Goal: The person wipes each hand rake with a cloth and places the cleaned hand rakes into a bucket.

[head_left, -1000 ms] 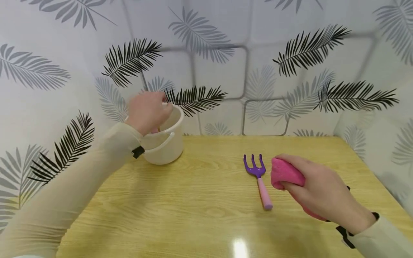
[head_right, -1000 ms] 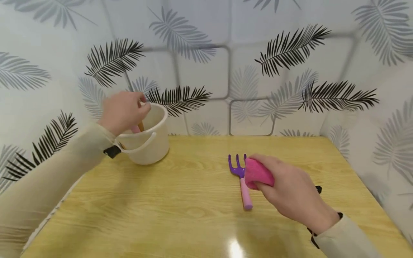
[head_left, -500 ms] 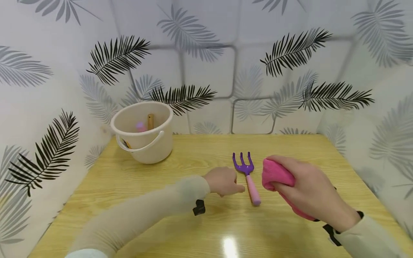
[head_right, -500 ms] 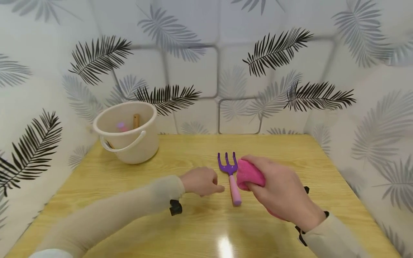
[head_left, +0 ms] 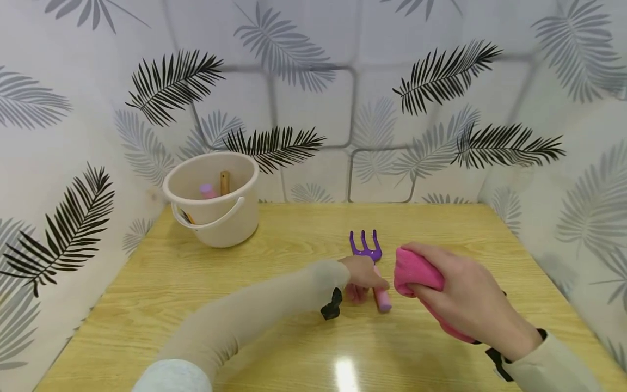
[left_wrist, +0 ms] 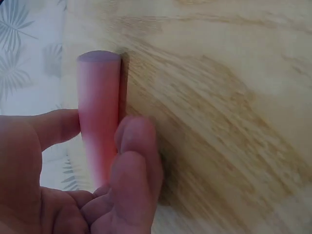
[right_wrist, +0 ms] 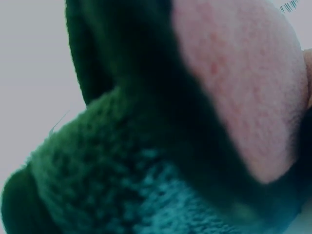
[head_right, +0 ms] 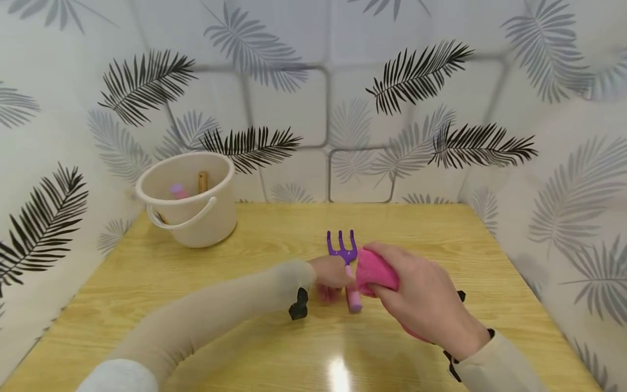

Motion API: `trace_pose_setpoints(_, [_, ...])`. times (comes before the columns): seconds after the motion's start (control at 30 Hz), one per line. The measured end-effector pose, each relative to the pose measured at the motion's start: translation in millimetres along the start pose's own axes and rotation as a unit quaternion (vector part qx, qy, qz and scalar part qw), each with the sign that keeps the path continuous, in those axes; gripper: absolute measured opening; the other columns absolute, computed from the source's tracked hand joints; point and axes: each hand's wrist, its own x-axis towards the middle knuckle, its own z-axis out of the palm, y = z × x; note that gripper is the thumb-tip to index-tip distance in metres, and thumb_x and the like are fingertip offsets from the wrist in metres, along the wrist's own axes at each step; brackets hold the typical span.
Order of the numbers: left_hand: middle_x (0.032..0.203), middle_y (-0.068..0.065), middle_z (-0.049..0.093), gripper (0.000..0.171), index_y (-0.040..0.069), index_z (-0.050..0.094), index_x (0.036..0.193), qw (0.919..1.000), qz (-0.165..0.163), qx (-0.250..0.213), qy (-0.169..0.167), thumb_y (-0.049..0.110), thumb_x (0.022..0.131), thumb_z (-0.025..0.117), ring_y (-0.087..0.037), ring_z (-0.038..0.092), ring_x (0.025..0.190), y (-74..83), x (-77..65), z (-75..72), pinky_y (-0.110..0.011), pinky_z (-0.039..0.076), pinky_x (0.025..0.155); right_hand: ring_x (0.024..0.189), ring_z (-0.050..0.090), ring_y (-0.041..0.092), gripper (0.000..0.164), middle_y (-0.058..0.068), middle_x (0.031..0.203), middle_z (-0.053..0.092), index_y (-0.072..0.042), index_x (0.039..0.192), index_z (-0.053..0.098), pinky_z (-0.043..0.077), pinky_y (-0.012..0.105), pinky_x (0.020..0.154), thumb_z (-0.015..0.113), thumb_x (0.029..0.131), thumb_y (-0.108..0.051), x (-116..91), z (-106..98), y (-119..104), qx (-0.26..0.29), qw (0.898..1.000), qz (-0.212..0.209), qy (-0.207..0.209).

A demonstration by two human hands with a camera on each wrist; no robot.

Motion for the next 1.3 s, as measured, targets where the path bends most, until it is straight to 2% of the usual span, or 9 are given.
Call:
trace_pose_setpoints(0.17, [0.055, -0.007, 0.068, 0.036, 0.009, 0.068, 0.062, 0.9996, -0.003, -0.027, 0.006, 0.034, 0.087, 0.062, -0.016, 0.061, 0.045, 0.1, 1.3, 1.5, -0.027, 0.052, 0.041, 0.066, 0.054, 0.012, 0.053, 0.0, 0.095, 0.067, -0.023, 0.124, 0.058, 0.05, 0.034, 0.054, 0.076, 0.074, -0.02, 0, 3, 0, 0.003, 1.0, -0.001, 0.005])
trace_pose_setpoints(0.3, [0.044, -0.002, 0.057, 0.043, 0.013, 0.057, 0.052, 0.998, -0.005, -0.063, 0.007, 0.039, 0.087, 0.06, -0.01, 0.046, 0.034, -5.6, 1.9, 3.4, -0.021, 0.035, 0.031, 0.068, 0.054, 0.013, 0.054, 0.0, 0.099, 0.067, -0.024, 0.124, 0.057, 0.049, 0.035, 0.055, 0.076, 0.074, -0.021, -3, 5, 3, 0.005, 1.0, 0.015, -0.003])
trace_pose_setpoints(0.4, [0.042, 0.001, 0.045, 0.05, 0.016, 0.049, 0.048, 0.995, 0.011, -0.098, 0.014, 0.041, 0.089, 0.056, -0.009, 0.032, 0.035, -14.1, 1.4, -0.3, -0.022, 0.025, 0.031, 0.069, 0.054, 0.013, 0.052, 0.0, 0.098, 0.066, -0.025, 0.123, 0.058, 0.049, 0.035, 0.056, 0.076, 0.075, -0.021, -5, 7, 4, 0.006, 1.0, 0.019, -0.012])
trace_pose_setpoints(0.6, [0.044, 0.005, 0.034, 0.043, 0.017, 0.045, 0.055, 0.9791, 0.058, -0.19, 0.045, 0.037, 0.092, 0.054, -0.008, 0.024, 0.037, -31.6, -8.7, -12.6, -0.023, 0.021, 0.034, 0.069, 0.055, 0.012, 0.052, 0.001, 0.099, 0.067, -0.022, 0.124, 0.058, 0.051, 0.036, 0.056, 0.076, 0.075, -0.023, -1, 12, 3, 0.0, 1.0, 0.012, -0.012])
trace_pose_setpoints(0.8, [0.043, 0.005, 0.04, 0.043, 0.016, 0.045, 0.055, 0.9612, 0.09, -0.255, 0.052, 0.033, 0.093, 0.054, -0.007, 0.025, 0.035, -45.7, -41.2, -21.6, -0.021, 0.02, 0.032, 0.067, 0.054, 0.013, 0.055, 0.002, 0.097, 0.067, -0.022, 0.125, 0.057, 0.05, 0.035, 0.054, 0.076, 0.074, -0.023, 7, 14, -1, -0.007, 1.0, 0.005, -0.005])
trace_pose_setpoints(0.97, [0.051, 0.001, 0.044, 0.016, 0.008, 0.05, 0.077, 0.9424, 0.072, -0.318, 0.077, 0.022, 0.083, 0.055, -0.007, 0.032, 0.038, -56.8, -82.2, -18.2, -0.02, 0.021, 0.032, 0.069, 0.054, 0.015, 0.055, 0.003, 0.099, 0.066, -0.022, 0.128, 0.055, 0.05, 0.037, 0.055, 0.075, 0.076, -0.022, 19, 21, -7, -0.001, 1.0, -0.002, -0.005])
trace_pose_setpoints(1.07, [0.059, -0.001, 0.05, 0.024, 0.003, 0.051, 0.098, 0.9335, 0.058, -0.341, 0.094, 0.02, 0.081, 0.055, -0.008, 0.04, 0.043, -60.7, -105.7, -12.3, -0.019, 0.026, 0.033, 0.074, 0.056, 0.016, 0.055, 0.003, 0.103, 0.066, -0.023, 0.13, 0.054, 0.051, 0.041, 0.058, 0.074, 0.079, -0.024, 33, 30, -11, 0.004, 1.0, -0.024, -0.009])
trace_pose_setpoints(1.17, [0.063, -0.002, 0.053, 0.032, 0.0, 0.051, 0.107, 0.9268, 0.056, -0.359, 0.094, 0.02, 0.083, 0.055, -0.009, 0.045, 0.046, -64.0, -124.2, -3.8, -0.019, 0.03, 0.035, 0.076, 0.057, 0.015, 0.055, 0.002, 0.104, 0.067, -0.024, 0.132, 0.052, 0.052, 0.042, 0.06, 0.073, 0.081, -0.027, 49, 43, -15, -0.001, 0.999, -0.049, -0.017])
trace_pose_setpoints(1.3, [0.062, -0.002, 0.053, 0.032, -0.001, 0.05, 0.111, 0.9148, 0.087, -0.388, 0.073, 0.019, 0.085, 0.051, -0.01, 0.045, 0.046, -69.8, -138.4, 8.7, -0.018, 0.029, 0.034, 0.074, 0.057, 0.012, 0.053, -0.002, 0.099, 0.067, -0.025, 0.132, 0.051, 0.052, 0.041, 0.059, 0.071, 0.083, -0.031, 68, 65, -25, -0.02, 0.996, -0.074, -0.035])
